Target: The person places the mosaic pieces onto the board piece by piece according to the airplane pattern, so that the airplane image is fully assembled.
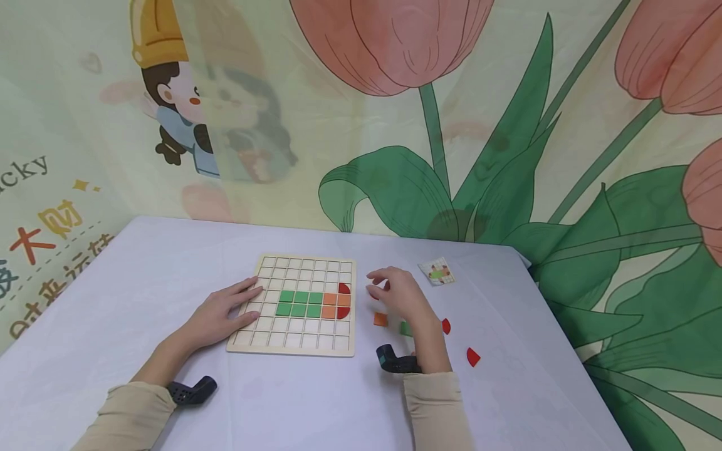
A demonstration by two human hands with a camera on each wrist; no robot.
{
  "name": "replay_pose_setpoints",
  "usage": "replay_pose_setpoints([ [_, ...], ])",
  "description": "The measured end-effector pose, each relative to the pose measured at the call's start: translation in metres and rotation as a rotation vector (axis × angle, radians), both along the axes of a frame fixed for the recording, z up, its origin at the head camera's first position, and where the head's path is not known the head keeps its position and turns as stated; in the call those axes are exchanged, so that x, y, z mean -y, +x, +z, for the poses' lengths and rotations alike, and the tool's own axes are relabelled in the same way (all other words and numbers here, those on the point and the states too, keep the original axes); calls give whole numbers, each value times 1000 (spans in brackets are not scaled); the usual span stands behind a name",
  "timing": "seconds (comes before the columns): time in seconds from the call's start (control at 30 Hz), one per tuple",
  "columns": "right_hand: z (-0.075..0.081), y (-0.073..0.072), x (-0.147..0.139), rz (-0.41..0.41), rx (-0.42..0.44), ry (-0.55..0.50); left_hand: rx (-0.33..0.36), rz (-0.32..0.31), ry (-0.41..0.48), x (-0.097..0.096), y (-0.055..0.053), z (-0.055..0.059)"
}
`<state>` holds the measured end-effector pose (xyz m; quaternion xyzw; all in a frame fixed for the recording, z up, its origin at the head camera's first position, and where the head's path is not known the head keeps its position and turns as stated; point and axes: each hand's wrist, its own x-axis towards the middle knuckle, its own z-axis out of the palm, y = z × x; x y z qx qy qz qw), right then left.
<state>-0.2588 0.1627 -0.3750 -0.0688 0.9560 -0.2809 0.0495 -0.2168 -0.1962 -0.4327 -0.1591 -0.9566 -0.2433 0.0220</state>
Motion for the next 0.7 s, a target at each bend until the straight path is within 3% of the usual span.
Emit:
replay_pose_setpoints([
  [0.33, -1, 0, -50, 16, 110, 25, 8, -1, -12, 1, -1, -1],
  [0.7, -4, 5, -56, 1, 258, 31, 12, 3, -7, 1, 0, -1],
])
